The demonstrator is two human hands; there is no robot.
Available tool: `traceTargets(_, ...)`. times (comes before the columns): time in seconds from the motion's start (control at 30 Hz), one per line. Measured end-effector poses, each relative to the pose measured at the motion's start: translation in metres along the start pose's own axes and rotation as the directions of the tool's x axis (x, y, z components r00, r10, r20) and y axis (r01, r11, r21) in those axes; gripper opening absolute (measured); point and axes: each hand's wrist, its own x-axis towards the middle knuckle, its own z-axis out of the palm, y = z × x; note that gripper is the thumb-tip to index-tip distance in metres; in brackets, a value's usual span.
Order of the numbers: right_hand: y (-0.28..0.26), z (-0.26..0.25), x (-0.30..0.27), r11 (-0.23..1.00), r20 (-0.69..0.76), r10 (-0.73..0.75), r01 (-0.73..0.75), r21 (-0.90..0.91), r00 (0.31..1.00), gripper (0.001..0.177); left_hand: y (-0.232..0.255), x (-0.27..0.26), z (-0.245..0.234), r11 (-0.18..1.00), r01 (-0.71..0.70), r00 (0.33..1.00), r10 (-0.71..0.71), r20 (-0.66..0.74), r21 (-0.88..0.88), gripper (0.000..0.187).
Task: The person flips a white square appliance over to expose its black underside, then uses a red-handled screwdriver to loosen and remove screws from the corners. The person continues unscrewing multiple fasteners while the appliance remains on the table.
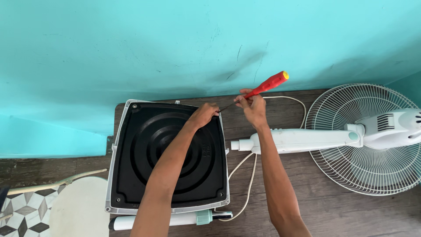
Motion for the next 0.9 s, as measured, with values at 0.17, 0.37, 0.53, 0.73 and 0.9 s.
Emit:
traceTargets(0.17, -0.004, -0.001, -0.004, 0.998, -0.007, -0.008, 0.008, 0.060, 1.000, 0.025, -0.003, -0.010, 0.006, 0.994, -0.104, 0.986, 0.098, -0.138, -0.036, 0.019)
traceTargets(0.37, -0.014, -0.021, -0.009, 0.977, -0.033, -0.021, 0.027, 0.211, 0.999, 0.027, 0.020, -0.018, -0.007, 0.984, -0.123, 0.930, 0.069, -0.362, -0.128, 0.012)
traceTargets(0.53, -0.030, -0.035, -0.039, 0.938, -0.088, -0.056, 0.082, 0.336, 0.995, 0.020, 0.058, -0.043, -0.023, 0.947, -0.230, 0.823, 0.067, -0.564, -0.224, 0.016)
traceTargets(0.73, -0.056, -0.036, -0.087, 0.894, -0.066, -0.107, 0.125, 0.430, 0.992, 0.011, 0.099, -0.084, -0.032, 0.895, -0.228, 0.778, -0.069, -0.625, -0.383, 0.018)
traceTargets(0.9, -0.075, -0.035, -0.130, 0.837, -0.055, -0.118, 0.128, 0.533, 0.992, 0.012, 0.131, -0.130, -0.023, 0.658, -0.299, 0.733, -0.306, -0.608, -0.691, 0.014)
